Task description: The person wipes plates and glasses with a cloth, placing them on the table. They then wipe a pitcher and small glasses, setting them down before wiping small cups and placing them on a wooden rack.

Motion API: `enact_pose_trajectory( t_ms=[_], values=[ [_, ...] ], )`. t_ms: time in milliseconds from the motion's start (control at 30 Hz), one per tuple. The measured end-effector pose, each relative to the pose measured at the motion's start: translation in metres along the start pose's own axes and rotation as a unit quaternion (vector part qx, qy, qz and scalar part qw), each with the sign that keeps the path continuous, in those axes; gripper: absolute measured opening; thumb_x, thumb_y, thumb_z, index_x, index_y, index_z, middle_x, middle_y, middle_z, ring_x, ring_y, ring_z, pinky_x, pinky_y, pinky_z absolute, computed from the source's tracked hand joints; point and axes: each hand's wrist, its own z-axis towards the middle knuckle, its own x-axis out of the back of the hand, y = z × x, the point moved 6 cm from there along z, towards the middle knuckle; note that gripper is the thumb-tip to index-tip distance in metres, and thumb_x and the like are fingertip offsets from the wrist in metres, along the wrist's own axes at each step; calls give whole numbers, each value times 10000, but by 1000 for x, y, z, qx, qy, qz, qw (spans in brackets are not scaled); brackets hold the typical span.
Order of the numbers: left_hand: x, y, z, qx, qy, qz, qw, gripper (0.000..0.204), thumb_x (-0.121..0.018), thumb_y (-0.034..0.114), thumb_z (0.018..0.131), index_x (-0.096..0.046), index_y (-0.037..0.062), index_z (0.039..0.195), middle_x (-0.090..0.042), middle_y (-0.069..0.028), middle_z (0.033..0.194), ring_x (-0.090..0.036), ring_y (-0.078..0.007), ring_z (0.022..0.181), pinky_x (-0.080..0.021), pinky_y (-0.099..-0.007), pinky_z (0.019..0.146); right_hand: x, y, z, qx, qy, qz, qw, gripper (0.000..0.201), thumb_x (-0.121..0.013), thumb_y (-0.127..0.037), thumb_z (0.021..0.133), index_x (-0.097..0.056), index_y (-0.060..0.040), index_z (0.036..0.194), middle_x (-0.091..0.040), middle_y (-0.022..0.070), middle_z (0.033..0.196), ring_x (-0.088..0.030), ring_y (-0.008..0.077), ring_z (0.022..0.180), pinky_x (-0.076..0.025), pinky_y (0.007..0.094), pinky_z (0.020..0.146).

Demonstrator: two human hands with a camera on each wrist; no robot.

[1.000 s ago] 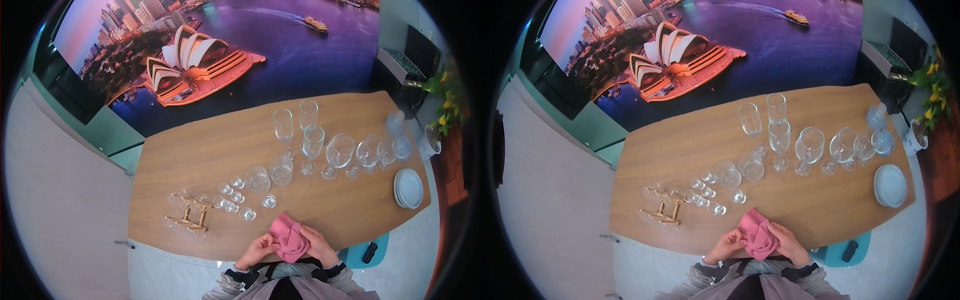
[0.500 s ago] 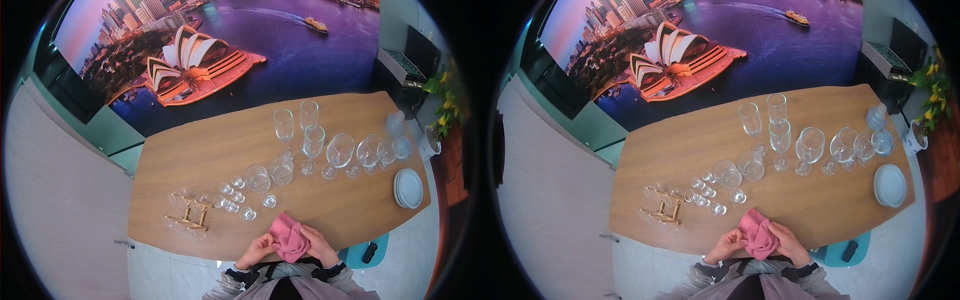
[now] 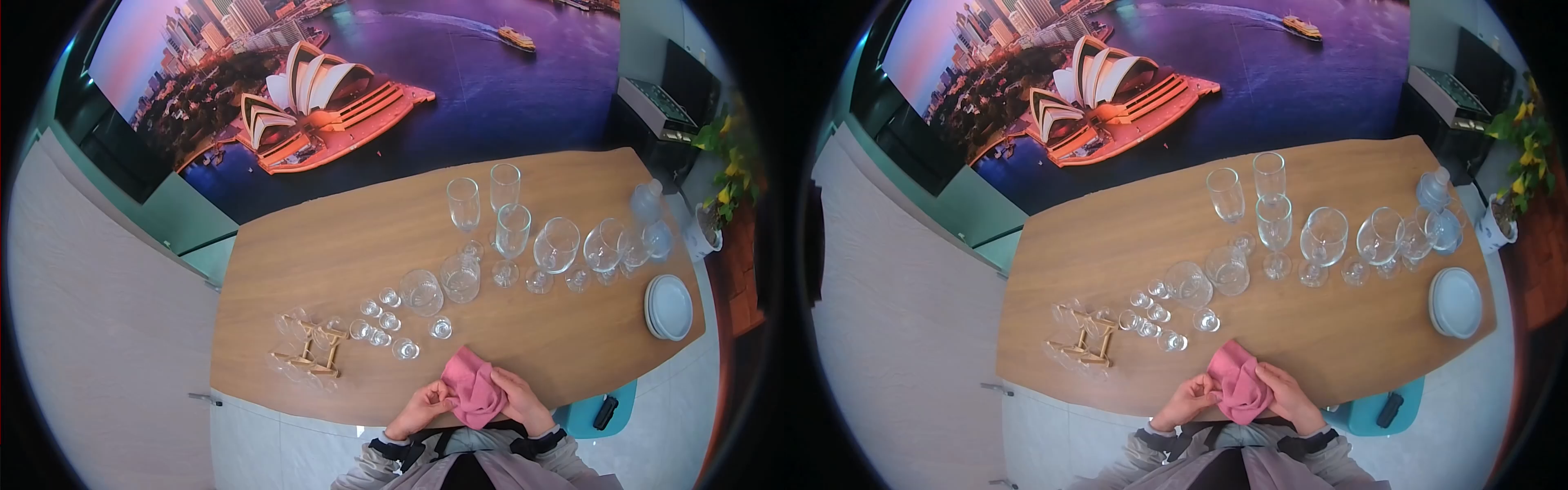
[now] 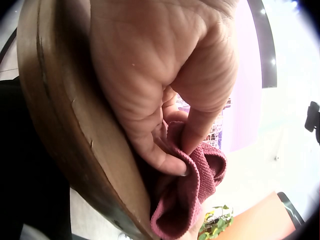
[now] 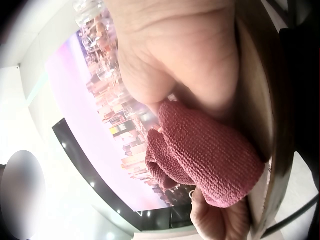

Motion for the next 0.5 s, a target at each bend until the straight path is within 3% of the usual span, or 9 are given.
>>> enact_pose_trajectory(
  t_ms=[500],
  values=[
    [2, -3, 0, 13, 16, 10, 1000, 189, -630, -2, 946, -493, 87, 852, -502, 67, 833, -470, -14, 779, -390, -182, 694, 2, 1, 1, -1, -9, 3, 1000, 286, -474, -209, 1055, -554, -2, 1235, -619, 70, 1196, -607, 151, 1098, -492, 326, 972]
  ],
)
